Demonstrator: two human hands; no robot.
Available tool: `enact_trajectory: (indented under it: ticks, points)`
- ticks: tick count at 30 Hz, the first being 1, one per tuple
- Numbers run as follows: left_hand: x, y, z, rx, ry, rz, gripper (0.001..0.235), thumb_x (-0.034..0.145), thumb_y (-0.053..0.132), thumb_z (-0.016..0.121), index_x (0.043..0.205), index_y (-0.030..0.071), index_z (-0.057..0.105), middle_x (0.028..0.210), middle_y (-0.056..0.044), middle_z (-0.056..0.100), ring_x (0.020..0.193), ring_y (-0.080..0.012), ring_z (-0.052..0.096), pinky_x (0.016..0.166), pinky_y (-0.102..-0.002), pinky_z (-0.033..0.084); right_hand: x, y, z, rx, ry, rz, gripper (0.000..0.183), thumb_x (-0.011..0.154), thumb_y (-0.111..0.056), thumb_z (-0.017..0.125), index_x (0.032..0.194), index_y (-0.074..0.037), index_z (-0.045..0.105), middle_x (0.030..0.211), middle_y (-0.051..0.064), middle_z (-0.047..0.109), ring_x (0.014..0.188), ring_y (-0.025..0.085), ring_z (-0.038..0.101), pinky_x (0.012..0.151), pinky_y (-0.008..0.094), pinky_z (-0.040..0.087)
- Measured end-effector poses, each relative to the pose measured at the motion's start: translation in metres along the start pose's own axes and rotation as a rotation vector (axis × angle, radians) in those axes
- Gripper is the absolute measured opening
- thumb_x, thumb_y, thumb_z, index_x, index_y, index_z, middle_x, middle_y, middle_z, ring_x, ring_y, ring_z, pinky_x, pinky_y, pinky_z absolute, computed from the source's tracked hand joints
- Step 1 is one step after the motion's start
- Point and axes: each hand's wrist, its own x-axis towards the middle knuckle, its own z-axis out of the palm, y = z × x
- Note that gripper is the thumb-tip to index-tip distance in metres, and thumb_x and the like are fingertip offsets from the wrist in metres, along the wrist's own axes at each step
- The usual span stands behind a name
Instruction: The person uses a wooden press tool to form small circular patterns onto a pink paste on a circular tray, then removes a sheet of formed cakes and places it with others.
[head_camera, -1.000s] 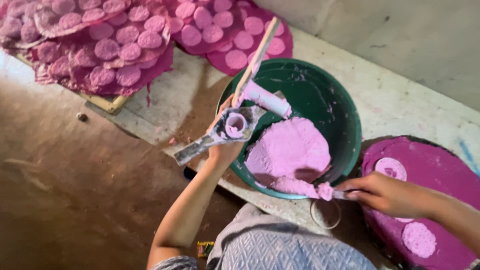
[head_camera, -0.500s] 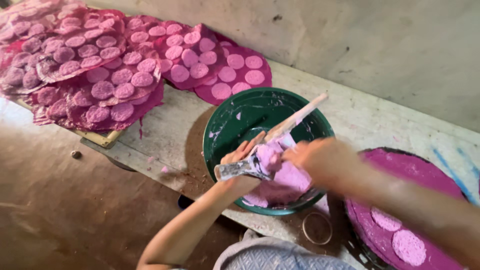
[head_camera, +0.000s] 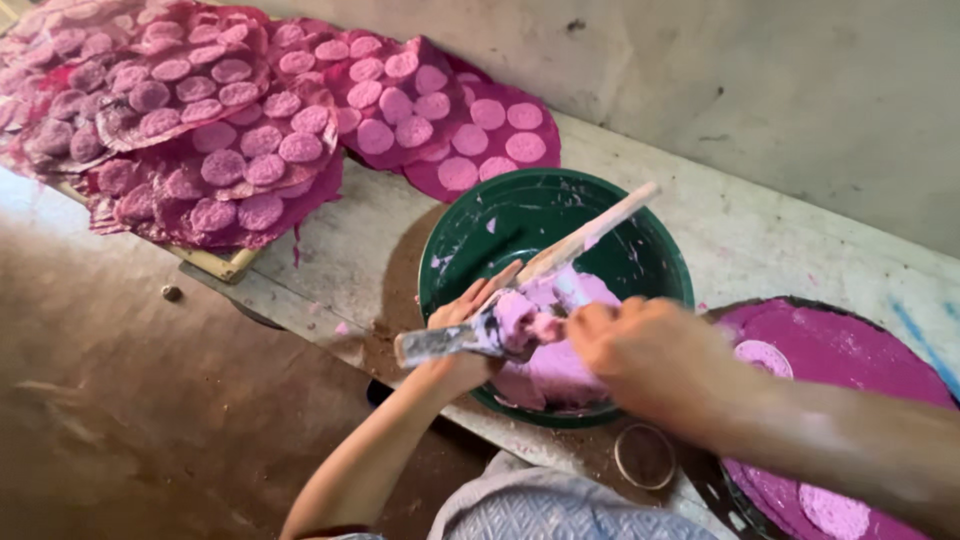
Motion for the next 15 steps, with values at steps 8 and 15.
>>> enact_trajectory:
  ticks: [8,15]
  points:
    - [0.006,-0.045,0.019,-0.233,0.405,0.303,0.031,0.093,0.016,0.074,0.123,0.021,0.066,0.120,-0.004,0.071,0.108,-0.0215,0.072,0.096,-0.036,0.058,-0.037,0.011,0.008,0.344,-0.024,0.279,0.035,0.078,-0.009,0.063,0.112,-0.011,0.067,0.096,0.011,0.070,0.079,0.034,0.073,0.057,0.043,0.058]
    - [0.026,-0.022,0.005,0.129,0.802,0.344,0.062,0.069,0.025,0.080,0.123,-0.003,0.067,0.148,-0.021,0.051,0.122,-0.0395,0.062,0.089,-0.042,0.056,0.019,-0.020,0.095,1.109,0.559,0.391,0.037,0.091,0.000,0.056,0.127,0.006,0.066,0.116,0.024,0.074,0.104,0.028,0.075,0.088,0.037,0.058]
